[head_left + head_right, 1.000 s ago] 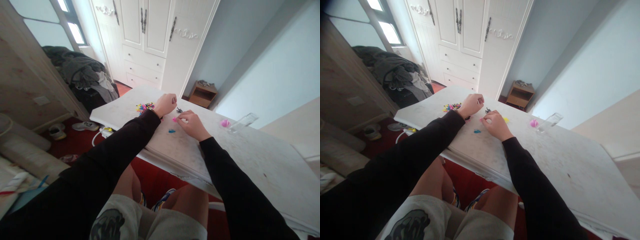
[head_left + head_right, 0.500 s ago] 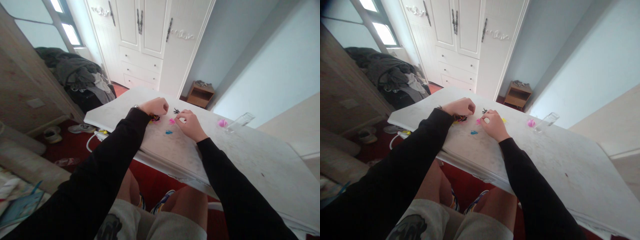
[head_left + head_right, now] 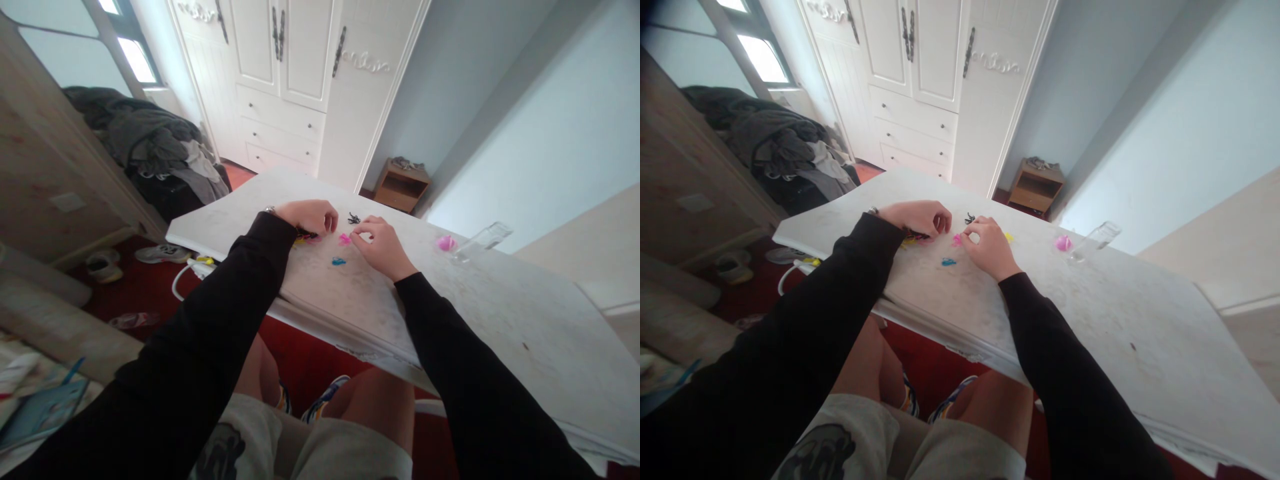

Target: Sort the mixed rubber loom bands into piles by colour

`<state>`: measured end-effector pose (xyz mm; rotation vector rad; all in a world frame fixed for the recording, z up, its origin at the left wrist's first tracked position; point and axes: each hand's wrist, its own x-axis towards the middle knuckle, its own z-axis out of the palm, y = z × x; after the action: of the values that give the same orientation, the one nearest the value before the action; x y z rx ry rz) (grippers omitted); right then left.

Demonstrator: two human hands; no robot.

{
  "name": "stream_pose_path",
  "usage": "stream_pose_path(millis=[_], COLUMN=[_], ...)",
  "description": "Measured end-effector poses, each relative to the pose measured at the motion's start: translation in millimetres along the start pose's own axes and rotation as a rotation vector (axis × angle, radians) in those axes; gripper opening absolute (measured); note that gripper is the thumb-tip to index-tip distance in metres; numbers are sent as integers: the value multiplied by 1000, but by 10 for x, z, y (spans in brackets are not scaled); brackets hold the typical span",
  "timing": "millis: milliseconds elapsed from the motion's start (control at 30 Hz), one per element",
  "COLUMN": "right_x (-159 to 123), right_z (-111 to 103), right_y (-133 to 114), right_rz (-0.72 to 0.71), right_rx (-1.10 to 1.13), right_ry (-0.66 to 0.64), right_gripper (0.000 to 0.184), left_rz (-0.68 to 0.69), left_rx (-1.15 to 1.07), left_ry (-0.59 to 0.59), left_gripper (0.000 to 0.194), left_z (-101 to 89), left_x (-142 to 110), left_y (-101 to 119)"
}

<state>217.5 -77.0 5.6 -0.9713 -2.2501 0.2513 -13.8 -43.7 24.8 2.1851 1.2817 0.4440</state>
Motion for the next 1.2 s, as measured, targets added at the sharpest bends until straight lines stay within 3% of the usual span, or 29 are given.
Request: stream_pose_path(millis=[367,633,867,1033,1200], right_x=[7,7,2,2,4], right_z=[-6,-15,-25,-28,-23], right_y=[5,-3,-13,-26,-29], right_rz=[-11,-3,-3,4,1], right_rx=[-8,-14,-10,-9,-16], right_ry=[1,1,-12,-16,-28], right_gripper=[17,17,16,17,18], left_rz=[96,177,258,158,52], left_rx=[110,74,-46,54,162], left_ry=[176,425,405,486,434], left_gripper=[32,26,25,24,23], left_z=[-10,-44,-14,-31,-34], left_x=[31,40,98,86,49], left_y=[-51,-42,-88,-131,-110])
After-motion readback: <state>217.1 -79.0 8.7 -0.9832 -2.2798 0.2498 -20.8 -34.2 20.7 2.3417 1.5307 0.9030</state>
